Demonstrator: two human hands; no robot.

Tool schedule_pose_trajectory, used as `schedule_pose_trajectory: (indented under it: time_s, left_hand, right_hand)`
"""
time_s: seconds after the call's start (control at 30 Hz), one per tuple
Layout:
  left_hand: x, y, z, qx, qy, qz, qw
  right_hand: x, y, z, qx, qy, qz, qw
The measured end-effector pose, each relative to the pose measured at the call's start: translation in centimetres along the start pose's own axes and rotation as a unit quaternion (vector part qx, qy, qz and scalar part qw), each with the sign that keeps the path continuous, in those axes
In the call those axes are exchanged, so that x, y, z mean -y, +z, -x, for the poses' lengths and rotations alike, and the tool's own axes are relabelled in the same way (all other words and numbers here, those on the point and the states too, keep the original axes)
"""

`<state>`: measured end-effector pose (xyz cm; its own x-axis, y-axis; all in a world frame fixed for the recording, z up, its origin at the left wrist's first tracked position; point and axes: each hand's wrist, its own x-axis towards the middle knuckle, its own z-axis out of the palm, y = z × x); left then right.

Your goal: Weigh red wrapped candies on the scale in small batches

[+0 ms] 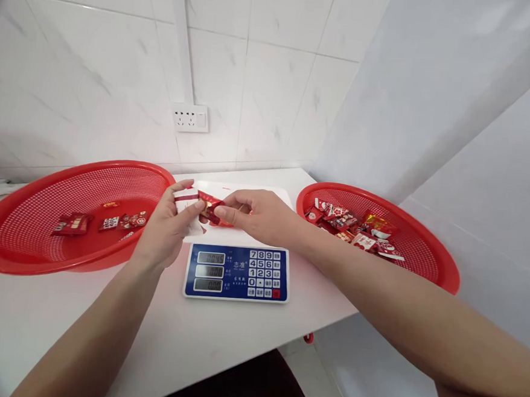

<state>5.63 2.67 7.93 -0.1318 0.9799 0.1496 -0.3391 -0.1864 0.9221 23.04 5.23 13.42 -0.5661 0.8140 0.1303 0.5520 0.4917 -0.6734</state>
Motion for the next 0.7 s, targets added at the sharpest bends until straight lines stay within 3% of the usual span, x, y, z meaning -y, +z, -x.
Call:
schedule_pose_trajectory:
  time_s: [0.2, 0.3, 0.4, 0.7]
  left_hand:
    - [0.3, 0.4, 0.4, 0.041, 0.013, -0.088, 0.995]
    - [0.2, 0.0, 0.1, -0.006, 0.046, -0.115, 0.992]
    - [-0.1, -0.5, -0.3, -0.057, 0.058, -0.073, 0.994]
    - [-0.6, -0.4, -0.6, -0.101, -0.067, 0.066, 0.99]
  right_hand:
    - [-0.4, -0.1, -0.3, -0.014, 0.036, 0.005, 0.999]
    - [-1.4, -1.1, -0.5, -0.029, 0.064, 0.054, 0.996]
    - [-2.8, -2.1, -0.7, -0.038, 0.107, 0.081, 0.99]
    - [-6.7, -2.4, -1.1, 0.038, 0.157, 0.134, 0.978]
